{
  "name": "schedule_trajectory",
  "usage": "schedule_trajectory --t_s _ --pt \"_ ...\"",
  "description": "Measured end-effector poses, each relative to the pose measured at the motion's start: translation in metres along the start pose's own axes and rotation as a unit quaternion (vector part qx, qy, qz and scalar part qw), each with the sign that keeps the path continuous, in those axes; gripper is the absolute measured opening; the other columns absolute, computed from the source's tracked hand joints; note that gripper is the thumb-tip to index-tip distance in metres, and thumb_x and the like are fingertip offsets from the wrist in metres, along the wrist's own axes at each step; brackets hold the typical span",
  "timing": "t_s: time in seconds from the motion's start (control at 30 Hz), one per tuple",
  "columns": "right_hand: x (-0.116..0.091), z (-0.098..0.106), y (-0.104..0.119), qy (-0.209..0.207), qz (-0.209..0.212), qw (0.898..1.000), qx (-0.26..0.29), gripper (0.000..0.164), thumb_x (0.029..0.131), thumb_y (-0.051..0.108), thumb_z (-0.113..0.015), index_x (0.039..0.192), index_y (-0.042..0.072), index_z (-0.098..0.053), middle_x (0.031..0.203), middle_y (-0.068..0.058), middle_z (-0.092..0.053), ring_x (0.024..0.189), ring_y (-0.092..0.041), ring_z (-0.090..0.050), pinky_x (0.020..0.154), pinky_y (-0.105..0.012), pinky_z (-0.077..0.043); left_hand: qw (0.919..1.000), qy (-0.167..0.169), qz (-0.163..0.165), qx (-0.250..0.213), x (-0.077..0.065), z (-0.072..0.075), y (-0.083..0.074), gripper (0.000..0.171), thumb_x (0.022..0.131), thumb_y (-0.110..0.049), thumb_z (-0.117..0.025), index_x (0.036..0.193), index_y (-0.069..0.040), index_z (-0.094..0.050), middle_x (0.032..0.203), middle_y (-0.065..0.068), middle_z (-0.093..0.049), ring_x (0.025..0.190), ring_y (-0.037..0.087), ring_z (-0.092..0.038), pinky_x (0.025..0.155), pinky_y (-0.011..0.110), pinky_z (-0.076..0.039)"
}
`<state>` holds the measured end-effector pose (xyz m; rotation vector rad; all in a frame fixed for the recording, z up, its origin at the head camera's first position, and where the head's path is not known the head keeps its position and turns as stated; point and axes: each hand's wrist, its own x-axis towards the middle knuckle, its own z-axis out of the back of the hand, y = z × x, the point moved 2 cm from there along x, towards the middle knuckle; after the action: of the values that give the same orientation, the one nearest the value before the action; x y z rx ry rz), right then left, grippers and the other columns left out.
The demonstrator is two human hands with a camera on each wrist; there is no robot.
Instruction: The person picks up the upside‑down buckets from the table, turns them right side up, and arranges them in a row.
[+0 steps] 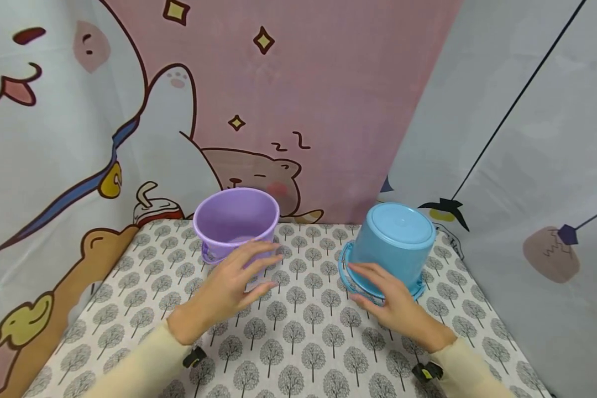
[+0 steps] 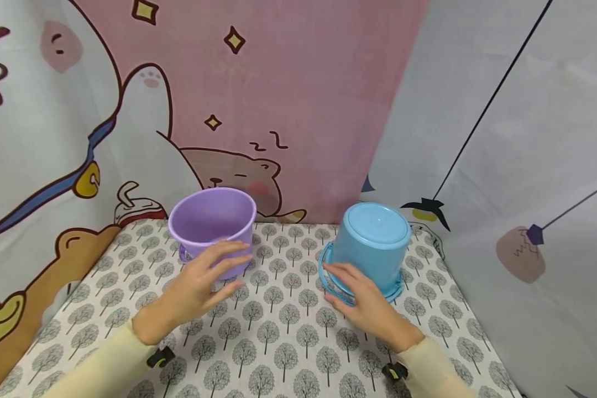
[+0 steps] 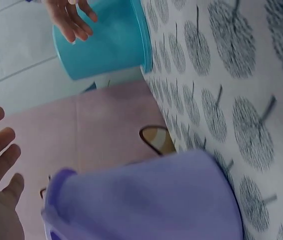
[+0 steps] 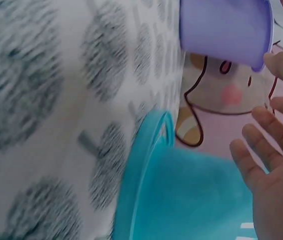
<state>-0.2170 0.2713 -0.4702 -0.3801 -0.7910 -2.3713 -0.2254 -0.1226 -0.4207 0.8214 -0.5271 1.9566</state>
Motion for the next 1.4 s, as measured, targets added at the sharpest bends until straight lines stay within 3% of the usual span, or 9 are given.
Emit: schedule_trajectory --t_s 0.13,0.3,0.57,0.77,0.93,1.07,1.2,1.3,1.4 --pt "-0.015 0.006 -0.012 -0.001 0.002 1.0 -0.008 0.074 0.1 0.016 -0.093 0.167 0.022 -0.064 0.162 -0.001 -0.07 0.151 -0.043 -0.068 0.12 -0.075 -0.059 0.9991 0.034 -0.022 -0.009 0.009 -0.016 -0.008 0.057 0.111 -0.042 -0.079 0.158 -0.013 -0.069 0.167 0.013 -0.066 0.154 0.035 -0.067 0.133 0.058 -0.057" --pt "-0.031 0.015 -0.025 -0.004 -0.006 1.0 -0.027 0.071 0.098 0.017 -0.096 0.163 0.019 -0.068 0.16 0.003 -0.072 0.147 -0.034 -0.071 0.118 -0.067 -0.064 0.9968 0.069 -0.029 -0.026 0.016 -0.039 -0.013 0.06 0.11 -0.042 -0.079 0.162 -0.015 -0.065 0.168 0.012 -0.065 0.154 0.032 -0.066 0.139 0.055 -0.051" --pt "-0.05 0.029 -0.038 -0.019 -0.014 0.999 -0.048 0.074 0.09 0.009 -0.101 0.158 0.016 -0.072 0.156 0.003 -0.075 0.139 -0.032 -0.076 0.11 -0.058 -0.07 0.9886 0.137 0.033 -0.053 0.024 -0.071 -0.01 0.062 0.117 -0.049 -0.069 0.168 -0.016 -0.06 0.173 0.007 -0.063 0.159 0.026 -0.063 0.139 0.047 -0.052" --pt "-0.059 0.04 -0.048 -0.029 -0.025 0.997 -0.067 0.072 0.089 0.011 -0.102 0.155 0.018 -0.075 0.149 0.004 -0.079 0.133 -0.035 -0.079 0.12 -0.029 -0.061 0.976 0.187 0.084 -0.074 0.029 -0.093 -0.001 0.067 0.116 -0.05 -0.07 0.171 -0.015 -0.056 0.176 0.005 -0.059 0.163 0.024 -0.059 0.141 0.046 -0.049" --pt "-0.067 0.047 -0.059 -0.031 -0.047 0.995 -0.084 0.068 0.089 0.015 -0.103 0.152 0.021 -0.078 0.148 0.0 -0.08 0.136 -0.038 -0.076 0.123 -0.031 -0.056 0.9631 0.221 0.123 -0.093 0.035 -0.111 0.007 0.072 0.115 -0.05 -0.072 0.174 -0.014 -0.052 0.178 0.007 -0.058 0.164 0.028 -0.058 0.142 0.049 -0.048" --pt "-0.072 0.051 -0.07 -0.028 -0.06 0.994 -0.086 0.064 0.089 0.017 -0.104 0.147 0.022 -0.08 0.147 -0.001 -0.081 0.137 -0.027 -0.076 0.122 -0.03 -0.058 0.9525 0.242 0.154 -0.102 0.041 -0.122 0.012 0.076 0.114 -0.051 -0.073 0.176 -0.013 -0.049 0.179 0.01 -0.056 0.165 0.03 -0.057 0.142 0.051 -0.048" --pt "-0.078 0.052 -0.081 -0.032 -0.072 0.992 -0.101 0.056 0.087 0.022 -0.105 0.138 0.025 -0.083 0.138 0.005 -0.082 0.131 -0.01 -0.074 0.107 -0.051 -0.071 0.9393 0.266 0.184 -0.115 0.045 -0.135 0.016 0.081 0.114 -0.054 -0.073 0.179 -0.016 -0.045 0.183 0.009 -0.051 0.167 0.03 -0.055 0.14 0.053 -0.049" --pt "-0.081 0.054 -0.089 -0.036 -0.077 0.992 -0.093 0.049 0.086 0.022 -0.107 0.13 0.023 -0.084 0.129 0.006 -0.082 0.121 -0.007 -0.075 0.098 -0.049 -0.075 0.9301 0.281 0.201 -0.125 0.049 -0.144 0.018 0.086 0.112 -0.054 -0.076 0.181 -0.018 -0.041 0.185 0.009 -0.047 0.168 0.03 -0.053 0.139 0.055 -0.051" --pt "-0.084 0.055 -0.095 -0.031 -0.099 0.991 -0.081 0.047 0.086 0.024 -0.107 0.125 0.019 -0.082 0.124 0.004 -0.08 0.113 -0.013 -0.077 0.094 -0.046 -0.075 0.9239 0.291 0.212 -0.129 0.052 -0.153 0.021 0.091 0.11 -0.055 -0.079 0.183 -0.02 -0.038 0.187 0.01 -0.044 0.17 0.032 -0.051 0.138 0.057 -0.052"
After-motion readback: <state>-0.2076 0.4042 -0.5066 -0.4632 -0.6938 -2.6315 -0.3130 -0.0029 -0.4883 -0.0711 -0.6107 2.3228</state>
